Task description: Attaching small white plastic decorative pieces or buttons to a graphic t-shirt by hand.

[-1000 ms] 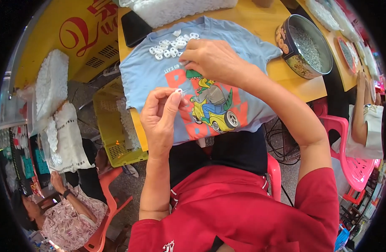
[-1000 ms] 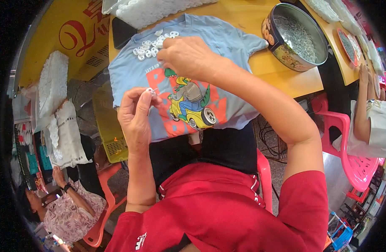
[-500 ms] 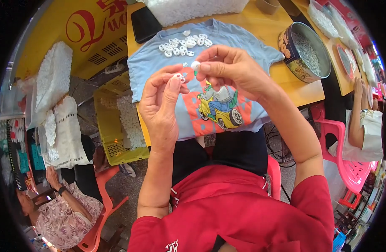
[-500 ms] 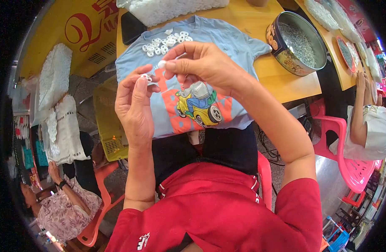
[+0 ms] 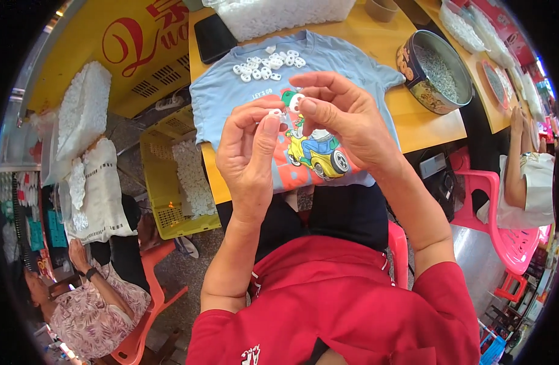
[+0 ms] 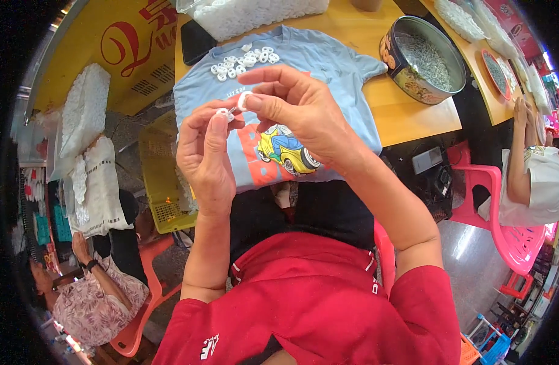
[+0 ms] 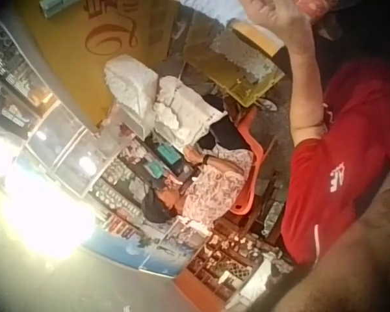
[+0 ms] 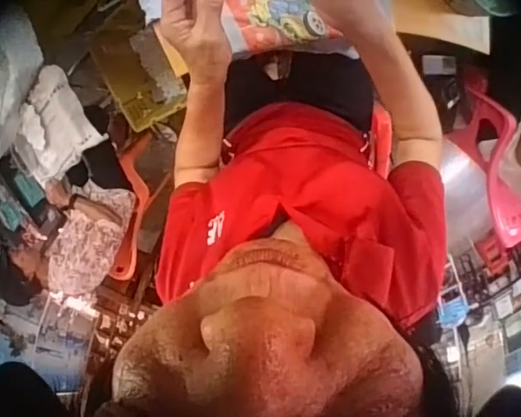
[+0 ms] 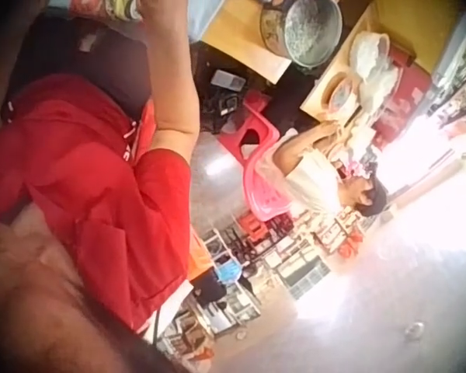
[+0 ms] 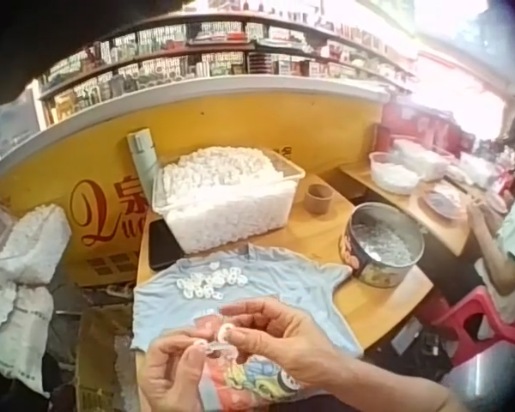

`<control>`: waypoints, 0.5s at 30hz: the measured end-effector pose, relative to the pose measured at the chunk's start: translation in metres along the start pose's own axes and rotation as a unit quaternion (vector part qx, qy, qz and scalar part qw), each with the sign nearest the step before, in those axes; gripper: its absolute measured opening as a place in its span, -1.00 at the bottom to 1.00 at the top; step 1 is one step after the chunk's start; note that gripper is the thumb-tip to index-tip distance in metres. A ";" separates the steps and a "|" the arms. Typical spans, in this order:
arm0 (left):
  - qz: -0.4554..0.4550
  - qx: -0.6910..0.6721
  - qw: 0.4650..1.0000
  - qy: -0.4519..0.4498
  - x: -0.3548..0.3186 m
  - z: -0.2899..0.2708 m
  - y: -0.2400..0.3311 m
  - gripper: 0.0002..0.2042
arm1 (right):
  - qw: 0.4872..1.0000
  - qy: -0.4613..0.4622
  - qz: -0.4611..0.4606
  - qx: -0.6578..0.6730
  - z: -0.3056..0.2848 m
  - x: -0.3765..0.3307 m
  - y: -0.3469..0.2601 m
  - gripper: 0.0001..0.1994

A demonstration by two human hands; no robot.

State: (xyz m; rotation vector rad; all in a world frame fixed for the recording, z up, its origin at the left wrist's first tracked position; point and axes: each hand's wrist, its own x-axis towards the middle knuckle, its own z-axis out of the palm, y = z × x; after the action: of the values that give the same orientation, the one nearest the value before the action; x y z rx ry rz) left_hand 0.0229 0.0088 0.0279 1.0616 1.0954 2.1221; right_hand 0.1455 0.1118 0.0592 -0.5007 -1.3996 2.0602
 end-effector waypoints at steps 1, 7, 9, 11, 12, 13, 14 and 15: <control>-0.016 0.000 1.000 0.007 -0.001 -0.001 0.000 -0.92 | 1.000 0.011 -0.001 0.020 -0.001 -0.002 0.002 -0.73; -0.040 -0.015 0.999 0.010 -0.002 0.003 0.005 -0.91 | 0.997 0.037 0.007 0.074 -0.001 -0.005 0.009 -0.78; -0.041 -0.018 0.999 0.009 -0.002 0.003 0.005 -0.91 | 0.998 0.040 -0.007 0.037 -0.001 -0.006 0.010 -0.78; -0.035 -0.009 0.999 0.007 -0.002 0.000 0.005 -0.91 | 0.999 0.044 -0.020 0.001 -0.001 -0.007 0.013 -0.79; -0.036 -0.009 0.999 0.007 -0.002 0.001 0.006 -0.91 | 0.997 0.040 -0.046 -0.044 -0.001 -0.007 0.016 -0.79; -0.037 -0.012 0.999 0.009 -0.002 0.002 0.006 -0.91 | 0.993 0.035 -0.071 -0.090 -0.001 -0.008 0.017 -0.78; -0.038 -0.016 0.999 0.012 -0.002 0.003 0.007 -0.91 | 0.993 0.036 -0.071 -0.090 0.000 -0.009 0.015 -0.78; -0.039 -0.016 0.999 0.013 -0.002 0.003 0.006 -0.91 | 0.988 0.029 -0.068 -0.135 0.002 -0.010 0.012 -0.79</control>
State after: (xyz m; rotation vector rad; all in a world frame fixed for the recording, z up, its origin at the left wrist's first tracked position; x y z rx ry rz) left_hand 0.0254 0.0053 0.0335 0.9640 1.0922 2.0901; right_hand 0.1491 0.1006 0.0487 -0.5548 -1.6403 1.7437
